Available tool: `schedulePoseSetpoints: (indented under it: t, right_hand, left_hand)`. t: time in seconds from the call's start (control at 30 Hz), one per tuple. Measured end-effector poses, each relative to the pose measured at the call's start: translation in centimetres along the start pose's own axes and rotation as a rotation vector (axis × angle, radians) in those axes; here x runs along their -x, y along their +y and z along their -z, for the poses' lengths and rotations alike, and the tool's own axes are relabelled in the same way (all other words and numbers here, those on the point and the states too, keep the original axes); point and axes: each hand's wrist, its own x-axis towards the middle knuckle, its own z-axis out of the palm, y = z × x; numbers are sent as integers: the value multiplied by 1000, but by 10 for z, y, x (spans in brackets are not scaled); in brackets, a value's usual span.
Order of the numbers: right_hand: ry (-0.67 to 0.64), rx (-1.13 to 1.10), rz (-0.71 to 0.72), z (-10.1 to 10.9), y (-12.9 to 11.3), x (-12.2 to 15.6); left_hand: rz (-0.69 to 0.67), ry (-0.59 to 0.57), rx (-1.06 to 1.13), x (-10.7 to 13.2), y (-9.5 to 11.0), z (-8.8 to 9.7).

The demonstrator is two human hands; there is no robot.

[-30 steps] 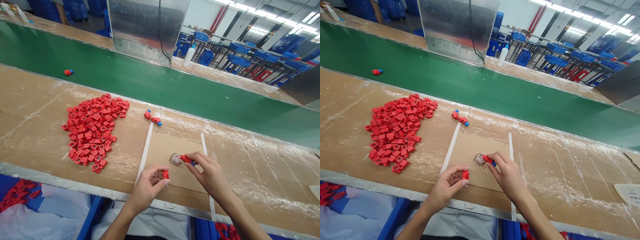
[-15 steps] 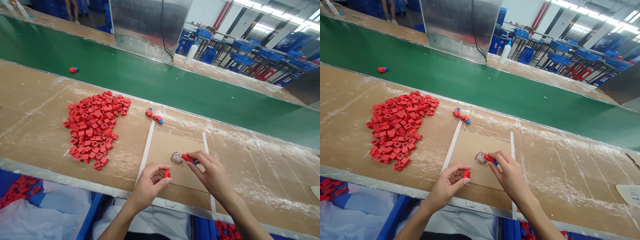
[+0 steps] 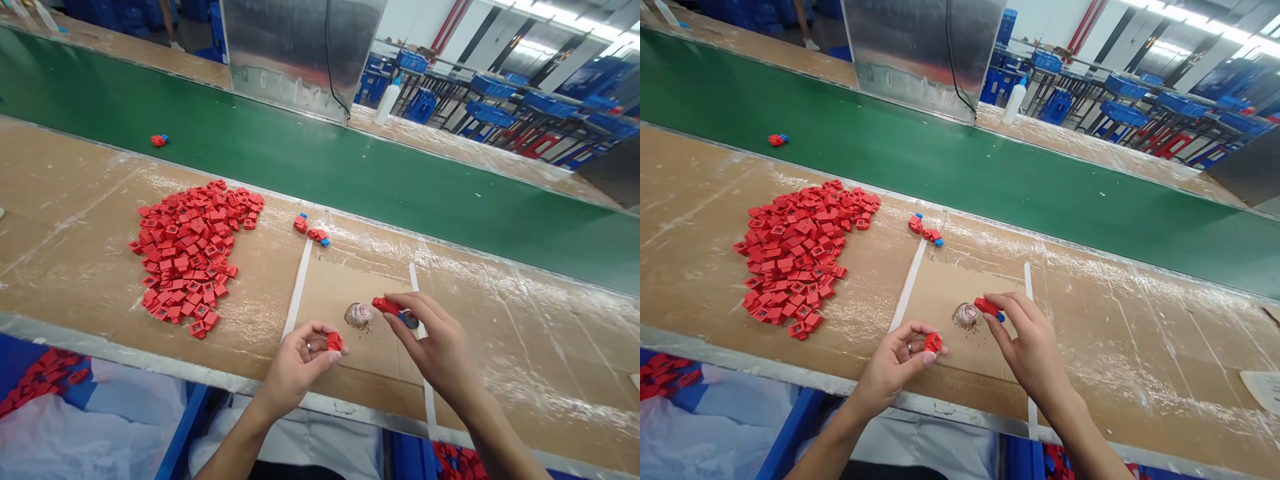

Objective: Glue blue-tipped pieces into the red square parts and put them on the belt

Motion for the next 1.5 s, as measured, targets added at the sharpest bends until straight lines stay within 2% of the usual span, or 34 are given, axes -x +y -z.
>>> schedulePoseSetpoints:
  t: [0.17, 0.27, 0.5, 0.7, 0.8, 1.17, 1.3, 1.5]
  right_hand:
    - [17, -29, -74, -2, 9, 3]
    - [70, -109, -176, -5, 8, 9]
    - [42, -633, -413, -25, -36, 41]
    - [66, -851, -530, -42, -60, 42]
    - [52, -885, -539, -44, -62, 41]
    - [15, -865, -472, -47, -56, 45]
    - [-22, -766, -407, -48, -51, 50]
    - [-26, -522, -254, -45, -52, 48]
  left_hand:
    - [24, -19, 49, -1, 0, 4]
    - [25, -12, 34, -1, 1, 5]
    - [19, 15, -44, -2, 2, 5]
    - [42, -44, 16, -2, 4, 4]
    - [42, -72, 47, -2, 3, 3]
    - [41, -55, 16, -1, 3, 2]
    - [40, -74, 18, -1, 2, 2]
    - [8, -11, -34, -1, 0, 2]
